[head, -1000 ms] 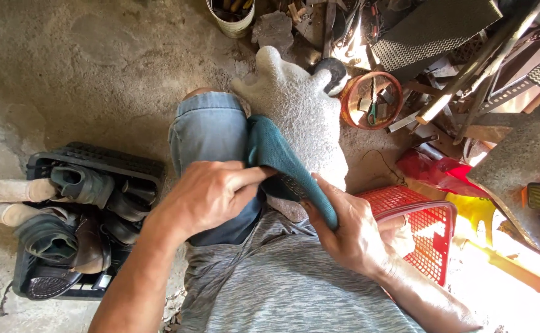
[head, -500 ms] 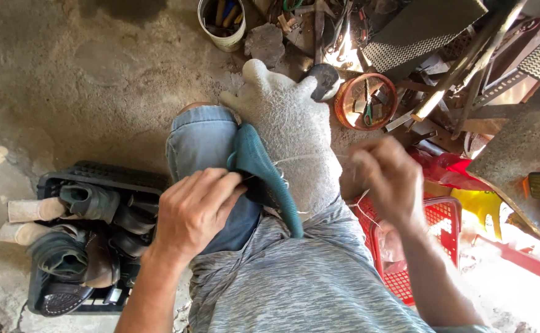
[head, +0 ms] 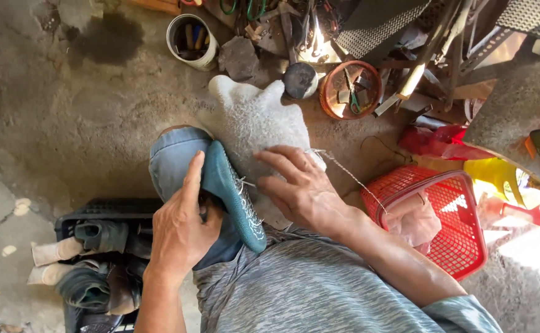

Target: The person sits on the floor and sews a teal slipper using a needle and thread. They repeatedly pull the thread through the slipper's sole and upper, adjusting the slipper's position on their lap.

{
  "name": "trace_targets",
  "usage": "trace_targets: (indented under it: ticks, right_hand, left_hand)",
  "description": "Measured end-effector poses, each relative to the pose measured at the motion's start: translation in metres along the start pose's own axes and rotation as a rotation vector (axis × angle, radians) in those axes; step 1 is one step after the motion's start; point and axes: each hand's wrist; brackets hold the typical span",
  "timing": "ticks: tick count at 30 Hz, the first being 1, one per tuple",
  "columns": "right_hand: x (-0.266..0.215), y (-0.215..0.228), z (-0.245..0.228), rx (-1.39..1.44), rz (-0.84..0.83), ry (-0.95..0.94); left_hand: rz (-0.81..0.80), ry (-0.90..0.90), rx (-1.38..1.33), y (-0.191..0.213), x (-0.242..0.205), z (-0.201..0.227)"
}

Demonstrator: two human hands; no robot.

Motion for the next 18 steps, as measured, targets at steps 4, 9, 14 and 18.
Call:
trace_targets:
  ticks: [4, 9, 14, 18]
  right_hand:
    - [0.010, 0.032, -0.014, 0.750, -0.080, -0.249]
    - [0.014, 0.029, -0.009, 0.959, -0.167, -0.434]
    - [0.012, -0.002, -0.006, 0.439, -0.082, -0.259]
    - [0.013, -0.001, -0.009, 0.423, -0.164, -0.289]
  left_hand:
    - [-0.014, 0.010, -0.081, -0.006, 0.000, -0.005]
    - [0.003, -0.070, -0.098, -0.012, -0.004, -0.012]
    - [0.018, -0.085, -0.077, -0.011, -0.004, -0.012]
    - [0.002, -0.089, -0.080, -0.014, -0.005, -0.015]
Point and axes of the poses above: each hand's wrist, its own x-axis towards the middle knuckle, its own y-axis out of the back of the hand, z = x × y, and after that the axes turned 15 degrees about x, right-handed
